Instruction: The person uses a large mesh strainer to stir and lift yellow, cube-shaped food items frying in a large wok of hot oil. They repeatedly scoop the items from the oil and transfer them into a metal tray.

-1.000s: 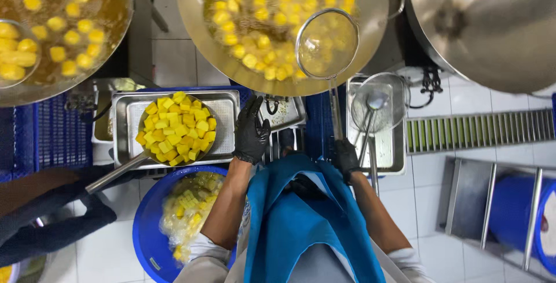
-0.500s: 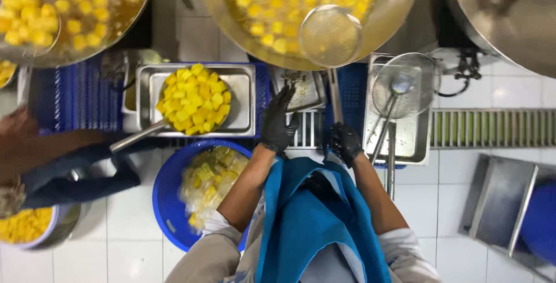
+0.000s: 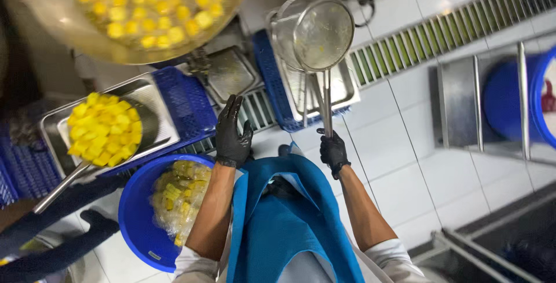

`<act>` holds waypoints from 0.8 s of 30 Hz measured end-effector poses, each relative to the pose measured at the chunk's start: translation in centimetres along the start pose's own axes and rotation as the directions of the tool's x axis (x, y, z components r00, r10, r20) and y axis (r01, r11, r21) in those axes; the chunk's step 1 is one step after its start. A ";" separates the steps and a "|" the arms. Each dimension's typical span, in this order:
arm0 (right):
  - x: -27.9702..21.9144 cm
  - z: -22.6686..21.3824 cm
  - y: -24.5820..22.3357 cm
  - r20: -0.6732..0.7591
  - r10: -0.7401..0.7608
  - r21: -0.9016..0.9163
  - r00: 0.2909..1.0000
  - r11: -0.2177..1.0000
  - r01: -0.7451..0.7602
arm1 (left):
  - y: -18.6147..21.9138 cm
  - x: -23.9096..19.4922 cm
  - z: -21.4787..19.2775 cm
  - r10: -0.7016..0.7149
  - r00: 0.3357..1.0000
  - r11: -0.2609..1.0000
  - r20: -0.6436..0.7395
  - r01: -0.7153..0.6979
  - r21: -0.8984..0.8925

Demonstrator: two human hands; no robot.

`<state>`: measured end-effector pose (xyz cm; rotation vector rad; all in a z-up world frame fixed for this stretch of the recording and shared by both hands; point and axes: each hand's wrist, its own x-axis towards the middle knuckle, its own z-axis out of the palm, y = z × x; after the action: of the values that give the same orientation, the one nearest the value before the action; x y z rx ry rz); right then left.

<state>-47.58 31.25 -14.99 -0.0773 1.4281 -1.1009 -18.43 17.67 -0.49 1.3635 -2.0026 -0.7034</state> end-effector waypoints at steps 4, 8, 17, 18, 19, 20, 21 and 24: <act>0.8 -5.7 2.7 -0.082 0.050 0.078 0.995 0.996 -0.044 | 4.3 -1.2 3.1 -0.157 0.973 0.987 0.168 0.159 0.003; 2.5 -7.9 5.8 -0.162 0.018 -0.004 0.987 1.000 -0.019 | 5.6 -2.3 4.7 0.034 0.977 0.999 0.212 -0.040 0.024; 3.4 -8.4 6.2 0.086 0.188 0.041 0.979 0.981 -0.192 | 4.9 -5.2 5.8 -0.031 0.978 0.999 0.207 0.021 0.047; 3.1 -7.9 6.2 0.109 0.207 -0.015 0.972 0.978 -0.206 | 4.6 -5.7 6.0 -0.066 0.979 0.997 0.192 0.057 0.054; 3.3 -7.0 6.2 0.175 0.233 -0.008 0.957 0.972 -0.235 | 4.2 -6.1 6.1 -0.101 0.979 0.994 0.177 0.092 0.059; 3.7 -6.1 6.3 0.236 0.262 -0.006 0.936 0.963 -0.268 | 3.7 -6.6 6.2 -0.134 0.980 0.990 0.144 0.127 0.054; 4.0 -5.3 6.5 0.295 0.291 -0.007 0.910 0.953 -0.303 | 3.2 -7.0 6.3 -0.166 0.980 0.986 0.112 0.162 0.047; 5.1 -3.0 7.6 0.402 0.351 -0.020 0.846 0.927 -0.375 | 1.5 -8.1 7.0 -0.245 0.969 0.969 0.031 0.244 0.047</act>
<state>-46.95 33.72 -24.23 0.0130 0.9869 -0.7557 -22.20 26.44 -5.64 1.6529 -1.9053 -0.8033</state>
